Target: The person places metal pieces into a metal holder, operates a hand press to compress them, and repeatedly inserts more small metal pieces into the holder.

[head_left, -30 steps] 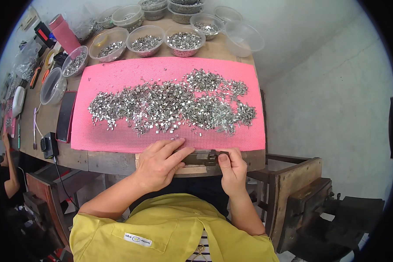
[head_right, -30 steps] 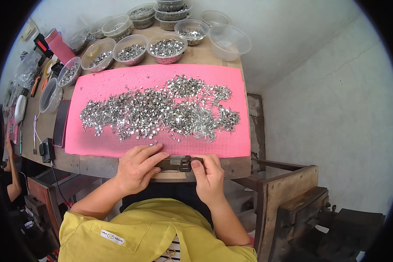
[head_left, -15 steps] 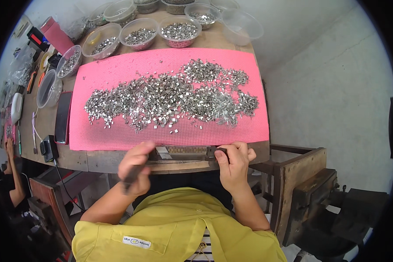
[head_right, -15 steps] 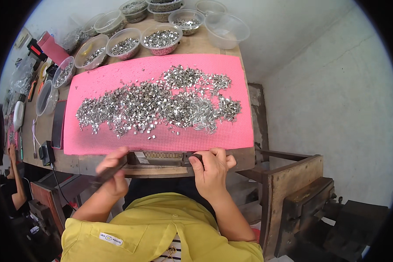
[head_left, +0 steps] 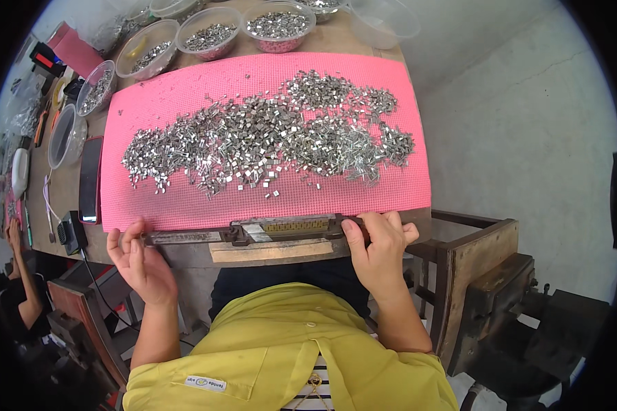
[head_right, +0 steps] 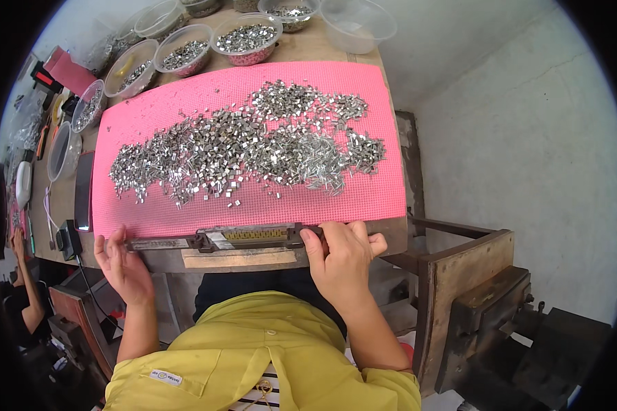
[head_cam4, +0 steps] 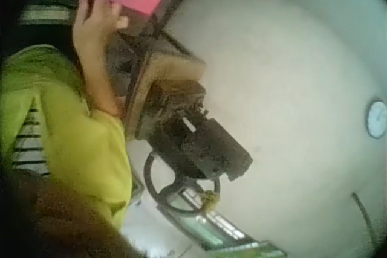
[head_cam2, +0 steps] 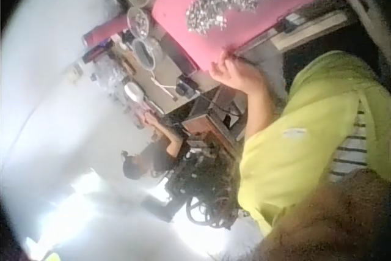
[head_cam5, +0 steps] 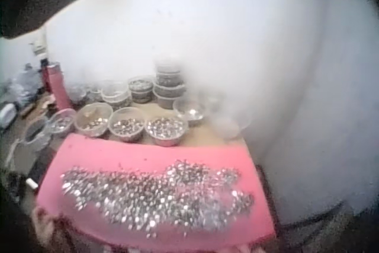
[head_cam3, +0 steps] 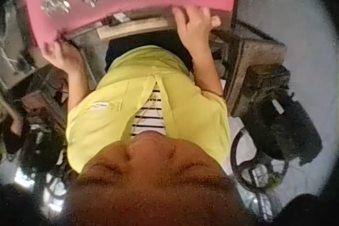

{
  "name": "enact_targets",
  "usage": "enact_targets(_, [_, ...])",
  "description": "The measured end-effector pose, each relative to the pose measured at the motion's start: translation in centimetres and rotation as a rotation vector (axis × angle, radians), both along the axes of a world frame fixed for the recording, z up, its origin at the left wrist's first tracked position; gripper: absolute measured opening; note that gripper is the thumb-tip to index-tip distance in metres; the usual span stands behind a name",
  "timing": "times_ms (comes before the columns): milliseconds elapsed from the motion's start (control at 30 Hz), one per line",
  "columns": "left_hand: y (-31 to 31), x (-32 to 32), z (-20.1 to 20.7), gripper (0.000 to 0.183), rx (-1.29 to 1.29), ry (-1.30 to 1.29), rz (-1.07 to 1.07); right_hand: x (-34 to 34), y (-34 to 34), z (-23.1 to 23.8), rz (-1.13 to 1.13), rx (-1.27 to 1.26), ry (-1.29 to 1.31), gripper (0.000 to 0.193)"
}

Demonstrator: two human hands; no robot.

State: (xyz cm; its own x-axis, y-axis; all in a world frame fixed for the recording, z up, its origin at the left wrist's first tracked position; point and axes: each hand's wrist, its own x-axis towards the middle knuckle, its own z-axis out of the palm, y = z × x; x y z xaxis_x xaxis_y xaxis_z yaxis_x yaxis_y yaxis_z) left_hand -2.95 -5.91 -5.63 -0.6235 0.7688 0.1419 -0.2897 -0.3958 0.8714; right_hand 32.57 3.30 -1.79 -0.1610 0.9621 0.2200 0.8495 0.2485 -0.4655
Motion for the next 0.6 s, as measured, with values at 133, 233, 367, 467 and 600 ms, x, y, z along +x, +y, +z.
enact_targets(133, [0.7,2.6,0.4,0.049,-0.222,0.544,0.179,1.1,0.0,0.4,0.007,-0.02,-0.029,0.019])
enact_targets(233, [3.1,6.3,2.5,0.055,-0.238,0.87,-0.184,0.4,-0.1,0.8,-0.025,0.163,0.003,0.021])
enact_targets(367, [7.0,10.0,4.5,0.067,-0.137,1.356,-0.347,-1.1,-0.3,0.5,0.111,0.202,0.114,0.032])
enact_targets(467, [7.4,10.0,4.6,0.07,0.035,1.383,-0.422,-2.2,-0.3,0.2,0.192,0.118,0.164,0.037])
enact_targets(600, [8.3,9.2,3.9,0.052,0.281,1.494,-0.314,-2.9,0.0,-0.6,0.214,0.113,0.184,0.034])
